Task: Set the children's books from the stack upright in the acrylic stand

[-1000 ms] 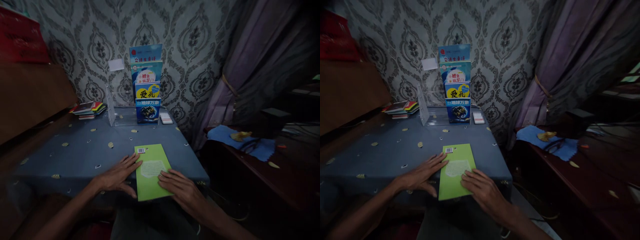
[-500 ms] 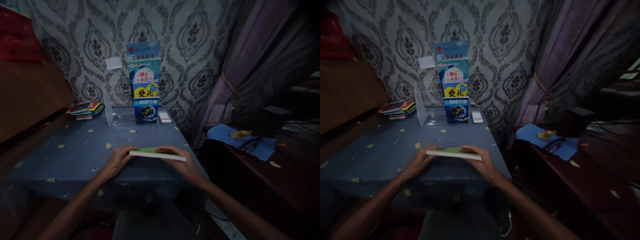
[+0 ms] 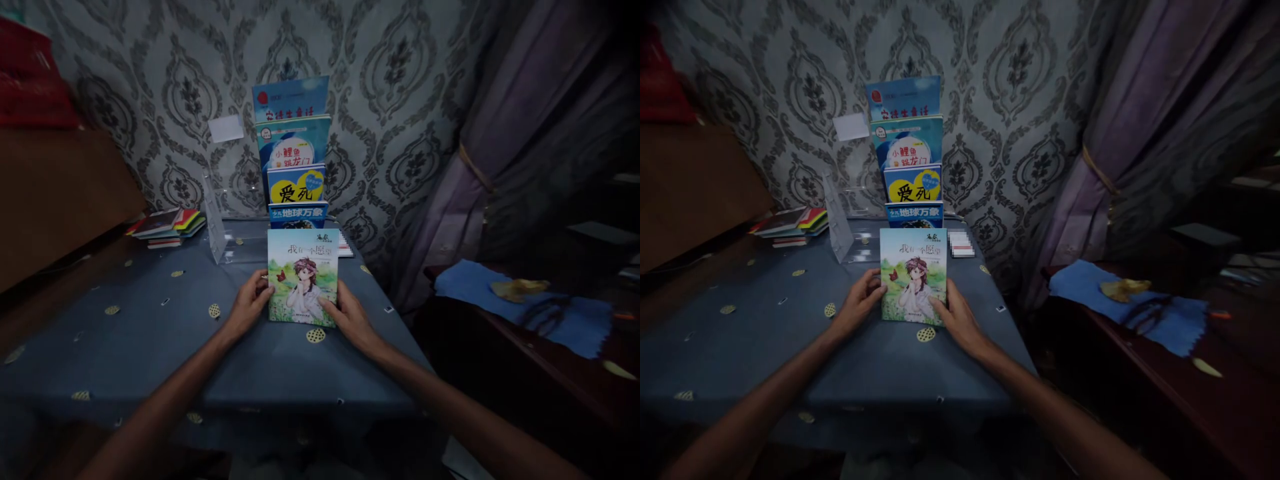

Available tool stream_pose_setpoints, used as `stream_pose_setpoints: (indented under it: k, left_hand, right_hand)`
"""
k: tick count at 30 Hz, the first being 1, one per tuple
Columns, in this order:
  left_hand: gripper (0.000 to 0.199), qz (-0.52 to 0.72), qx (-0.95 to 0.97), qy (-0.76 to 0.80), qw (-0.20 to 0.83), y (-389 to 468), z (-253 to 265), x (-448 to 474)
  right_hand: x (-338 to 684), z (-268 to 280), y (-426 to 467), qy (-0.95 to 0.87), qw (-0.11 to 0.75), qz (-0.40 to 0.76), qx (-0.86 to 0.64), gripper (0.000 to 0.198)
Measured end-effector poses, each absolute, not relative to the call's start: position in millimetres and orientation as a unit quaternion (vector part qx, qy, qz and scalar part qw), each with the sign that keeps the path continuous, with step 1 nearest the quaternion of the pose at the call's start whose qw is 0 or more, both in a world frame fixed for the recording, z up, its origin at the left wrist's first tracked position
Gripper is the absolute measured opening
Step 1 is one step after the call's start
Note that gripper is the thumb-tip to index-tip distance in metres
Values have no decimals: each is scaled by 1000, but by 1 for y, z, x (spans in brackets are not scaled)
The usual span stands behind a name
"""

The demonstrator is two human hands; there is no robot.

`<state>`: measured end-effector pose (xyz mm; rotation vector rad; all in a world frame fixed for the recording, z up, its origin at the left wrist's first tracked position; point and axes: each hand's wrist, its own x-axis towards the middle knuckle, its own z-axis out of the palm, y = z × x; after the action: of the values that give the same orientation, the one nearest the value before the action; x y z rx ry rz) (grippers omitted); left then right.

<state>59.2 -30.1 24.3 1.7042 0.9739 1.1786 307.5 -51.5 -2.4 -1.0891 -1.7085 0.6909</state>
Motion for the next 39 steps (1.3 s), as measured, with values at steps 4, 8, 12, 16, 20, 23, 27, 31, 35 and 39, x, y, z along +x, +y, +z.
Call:
stream_pose_setpoints:
  k: [4, 8, 12, 16, 20, 23, 27, 31, 35, 39]
  left_hand:
    - [54, 458, 658, 396, 448, -21, 12, 61]
    - [66, 418, 652, 408, 483, -23, 2, 61]
    - [65, 352, 669, 445, 480, -25, 2, 61]
    - [55, 327, 692, 458, 453, -19, 3, 61]
    - [54, 314, 710, 473, 418, -13, 1, 59]
    - [54, 303, 728, 482, 381, -12, 1, 59]
    - [44, 279, 768, 514, 262, -14, 2, 63]
    - [41, 223, 794, 545, 151, -17, 1, 66]
    - [36, 197, 802, 559, 71, -22, 1, 66]
    - [34, 207, 823, 529, 1, -23, -1, 64]
  right_hand:
    - [310, -9, -51, -686, 466, 298, -473, 42]
    - [314, -12, -50, -673, 460, 320, -484, 61]
    - [318, -13, -43, -671, 448, 319, -498, 68]
    - [319, -13, -36, -686, 410, 291, -526, 59]
    - [315, -14, -38, -705, 352, 221, -575, 53]
    - [312, -10, -43, -721, 297, 144, -610, 50]
    - [306, -2, -48, -726, 233, 80, -642, 49]
    - [302, 1, -51, -729, 208, 48, -650, 45]
    - [302, -2, -54, -740, 207, 22, -640, 38]
    - [305, -7, -56, -773, 230, -7, -591, 34]
